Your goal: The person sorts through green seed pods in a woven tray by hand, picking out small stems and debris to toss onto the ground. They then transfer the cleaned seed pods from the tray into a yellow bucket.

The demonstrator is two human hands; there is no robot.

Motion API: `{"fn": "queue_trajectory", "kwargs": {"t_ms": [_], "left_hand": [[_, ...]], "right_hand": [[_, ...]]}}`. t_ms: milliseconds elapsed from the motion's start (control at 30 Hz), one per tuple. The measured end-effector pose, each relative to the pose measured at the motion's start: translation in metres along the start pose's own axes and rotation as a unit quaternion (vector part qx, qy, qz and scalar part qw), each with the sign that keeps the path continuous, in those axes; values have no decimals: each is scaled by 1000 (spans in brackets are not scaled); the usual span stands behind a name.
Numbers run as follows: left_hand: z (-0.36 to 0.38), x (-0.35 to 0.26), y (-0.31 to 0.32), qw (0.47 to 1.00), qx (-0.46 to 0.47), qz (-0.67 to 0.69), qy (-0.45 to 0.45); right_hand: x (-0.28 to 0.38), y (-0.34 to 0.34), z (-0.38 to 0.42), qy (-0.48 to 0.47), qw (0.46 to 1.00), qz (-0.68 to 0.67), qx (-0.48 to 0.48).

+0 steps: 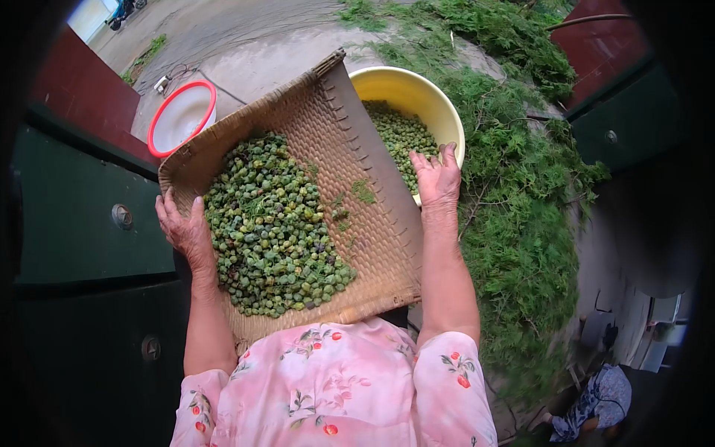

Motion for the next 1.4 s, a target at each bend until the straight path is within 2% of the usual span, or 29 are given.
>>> {"fn": "queue_trajectory", "kwargs": {"t_ms": [133,200,267,300,367,467,567,667,767,800,833,867,900,933,1033,1067,1167,1267,1367,1400], "left_hand": [[3,-2,0,999,9,-28,16],[3,1,2,999,16,-24,13],[3,2,2,999,18,-23,16],[3,1,2,999,16,-25,20],[3,0,0,999,16,-28,25],[3,-1,-1,999,17,-26,29],[3,0,-1,999,15,-23,31],[4,1,-1,999,14,-22,32],[4,1,0,999,14,-18,30],[3,0,-2,999,14,-20,31],[3,-1,-2,999,15,-21,32],[3,0,-3,999,16,-20,31],[4,-1,-3,999,16,-19,29],[4,-1,-2,999,17,-17,28],[4,-1,-1,999,17,-25,25],[5,0,-1,999,16,-25,27],[4,-1,-2,999,14,-23,32],[4,-5,-4,999,10,-16,36],[4,-3,-4,999,10,-21,37],[4,-2,-3,999,9,-22,36]], "right_hand": [[-10,9,17,-19,994,101,-21],[-19,23,32,-7,948,315,47],[-32,48,63,-15,870,479,114],[-41,54,72,-45,811,551,190],[-58,63,89,-102,658,667,335],[-80,58,106,-132,551,734,374],[-90,51,110,-117,532,766,341],[-86,54,106,-142,560,743,339],[-65,65,101,-88,696,673,233],[-62,49,83,-53,741,641,193],[-56,39,71,1,860,484,163],[-50,32,61,55,942,306,125],[-49,25,56,105,984,115,82],[-46,26,57,86,991,98,41],[-54,37,69,96,953,273,92],[-60,43,77,103,910,385,114],[-88,54,92,-36,760,593,264],[-103,67,107,-157,659,644,356],[-108,73,120,-80,620,687,370],[-111,72,123,-103,602,705,361]]}}
Point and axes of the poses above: each hand's wrist, its own z-axis away from the middle knuckle, its own y-axis out of the palm, x = y × z, the point moved 4 cm from there along -z, towards the middle knuckle, and after that the axes turned 5 degrees about -z, right-handed, at the moved point
